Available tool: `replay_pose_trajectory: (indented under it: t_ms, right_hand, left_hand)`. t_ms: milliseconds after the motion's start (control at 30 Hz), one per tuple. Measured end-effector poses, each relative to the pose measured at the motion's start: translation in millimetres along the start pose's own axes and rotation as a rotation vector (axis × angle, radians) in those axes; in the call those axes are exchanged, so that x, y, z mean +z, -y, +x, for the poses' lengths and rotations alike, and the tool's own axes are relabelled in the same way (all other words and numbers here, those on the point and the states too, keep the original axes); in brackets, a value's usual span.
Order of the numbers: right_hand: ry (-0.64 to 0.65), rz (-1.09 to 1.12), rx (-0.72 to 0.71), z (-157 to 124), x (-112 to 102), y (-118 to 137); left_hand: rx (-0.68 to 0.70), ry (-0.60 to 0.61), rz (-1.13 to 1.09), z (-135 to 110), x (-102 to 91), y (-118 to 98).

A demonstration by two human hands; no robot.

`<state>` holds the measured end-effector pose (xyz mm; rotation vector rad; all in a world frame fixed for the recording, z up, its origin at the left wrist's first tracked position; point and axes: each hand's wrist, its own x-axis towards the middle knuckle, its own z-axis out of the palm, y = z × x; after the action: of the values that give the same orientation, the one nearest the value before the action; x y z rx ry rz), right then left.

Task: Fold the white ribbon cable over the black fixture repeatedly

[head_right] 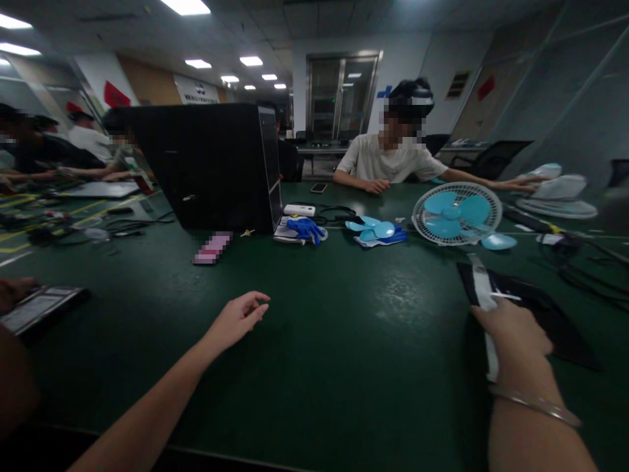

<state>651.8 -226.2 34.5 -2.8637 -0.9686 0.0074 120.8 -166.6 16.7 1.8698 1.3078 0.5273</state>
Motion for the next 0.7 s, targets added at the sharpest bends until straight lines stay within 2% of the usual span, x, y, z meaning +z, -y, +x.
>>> replay_pose_trajectory:
  t_ms: [100, 167, 267, 333, 400, 467, 533, 700]
  right_hand:
    - [0.036, 0.119, -0.057, -13, -7, 19]
    - [0.029, 0.211, -0.223, -28, -11, 38]
    - [0.085, 0.414, -0.606, -64, -15, 70]
    - [0.286, 0.643, -0.958, -94, -17, 88]
    - [0.519, 0.74, -1.164, -123, -19, 102]
    - [0.653, 0.72, -1.26, -147, -20, 111]
    - [0.712, 0.655, -1.317, -161, -19, 116]
    - [0.834, 0.517, -1.327, -156, -11, 114]
  left_hand:
    - [-0.016, 0.013, -0.023, 0, -0.4, -1]
    - [-0.016, 0.018, -0.068, 1, 0.5, -1]
    - [-0.026, 0.032, -0.228, 3, 3.3, 1]
    - [-0.04, 0.064, -0.375, 5, 5.3, 2]
    - [-0.061, 0.107, -0.522, 5, 6.6, 0]
    - [-0.092, 0.155, -0.645, 4, 6.5, -2]
    - [-0.098, 0.206, -0.707, 2, 5.1, -6]
    - [-0.026, 0.372, -0.533, -4, 2.1, -13]
